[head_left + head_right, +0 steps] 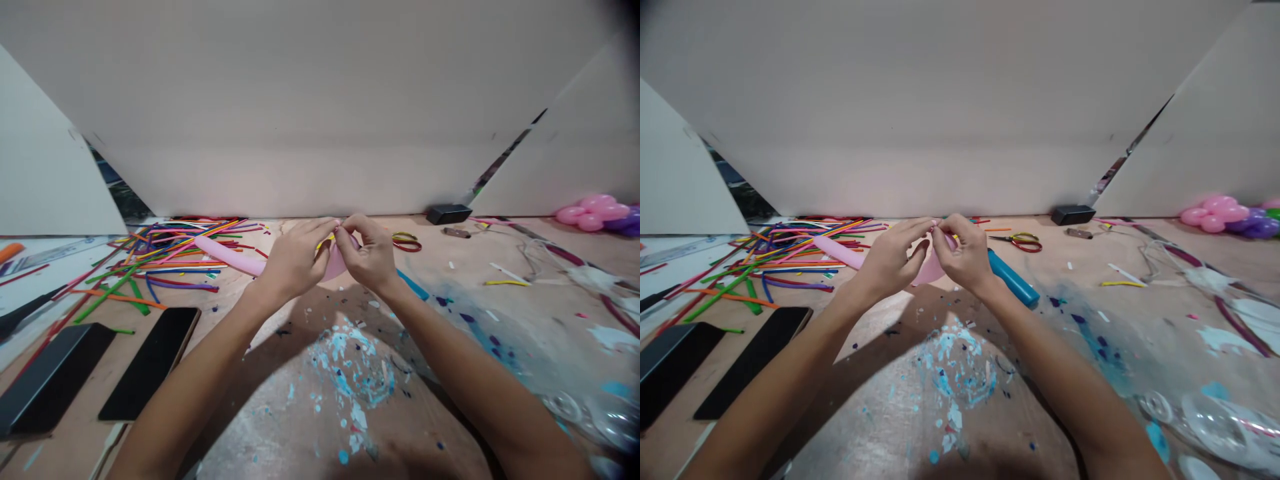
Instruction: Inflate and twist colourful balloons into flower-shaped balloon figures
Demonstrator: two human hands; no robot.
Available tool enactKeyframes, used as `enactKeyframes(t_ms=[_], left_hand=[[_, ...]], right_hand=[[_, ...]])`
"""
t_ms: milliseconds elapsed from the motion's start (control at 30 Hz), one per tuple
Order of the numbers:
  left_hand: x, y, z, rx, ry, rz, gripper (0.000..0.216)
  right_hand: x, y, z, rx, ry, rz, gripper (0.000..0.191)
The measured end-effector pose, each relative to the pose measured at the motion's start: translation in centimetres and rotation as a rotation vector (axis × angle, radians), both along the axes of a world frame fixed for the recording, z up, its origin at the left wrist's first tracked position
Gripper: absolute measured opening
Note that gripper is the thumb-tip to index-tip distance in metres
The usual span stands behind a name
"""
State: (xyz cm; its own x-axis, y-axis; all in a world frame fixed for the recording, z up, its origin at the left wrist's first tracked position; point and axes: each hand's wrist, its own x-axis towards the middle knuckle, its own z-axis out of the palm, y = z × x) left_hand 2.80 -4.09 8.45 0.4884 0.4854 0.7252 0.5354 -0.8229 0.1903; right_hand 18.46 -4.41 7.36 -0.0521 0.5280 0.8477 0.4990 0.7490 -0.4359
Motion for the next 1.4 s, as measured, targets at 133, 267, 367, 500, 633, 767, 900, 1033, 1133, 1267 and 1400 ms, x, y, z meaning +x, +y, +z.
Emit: enactKeyframes(t_ms=[133,267,367,500,633,767,900,1033,1133,1267,1400], left_hand=[[-1.0,0.6,0.3,0.207,0.103,0.192,0.025],[-1.7,1.0,0.6,0.332,0.128,0.199,0.024],[-1.9,0.9,1.0,0.362,0.139,0.126,0.024],[-2.2,0.4,1.4,0.417,0.122,0.066,0.02],[-2.0,-0.1,1.2,0.422,0.063,0.095,0.022],[-1.5,0.0,0.5,0.388,0.025,0.116,0.024],[-1.2,-0.3,0.8,0.43,-0.101,0.108,0.022],[-1.0,-1.2,2.2,0.361,-0.294,0.119,0.015],[-0.7,-1.8,2.8,0.149,-0.396,0.016,0.012],[-0.2,-2.0,2.5,-0.328,-0.592,-0.146,0.017],[0.1,-1.6,2.3,-0.716,-0.824,-0.348,0.03]], right_hand=[[-0.5,-0.7,0.1,-0.027,-0.012,0.0,0.021],[-0.9,-1.0,0.1,-0.121,0.057,0.03,0.022],[-0.9,-1.0,0.3,-0.21,0.137,0.063,0.024],[-0.9,-1.2,0.9,-0.363,0.245,0.204,0.025],[-1.3,-1.6,1.6,-0.582,0.487,0.452,0.021],[-1.7,-1.6,2.2,-0.825,0.64,0.601,0.02],[-2.1,-1.8,2.4,-0.878,0.679,0.678,0.022],[-2.7,-2.4,2.1,-0.846,0.751,0.789,0.033],[-2.6,-2.5,1.7,-0.737,0.724,0.822,0.027],[-1.7,-2.0,1.4,-0.636,0.576,0.731,0.022],[-1.5,-1.4,1.3,-0.651,0.394,0.72,0.023]])
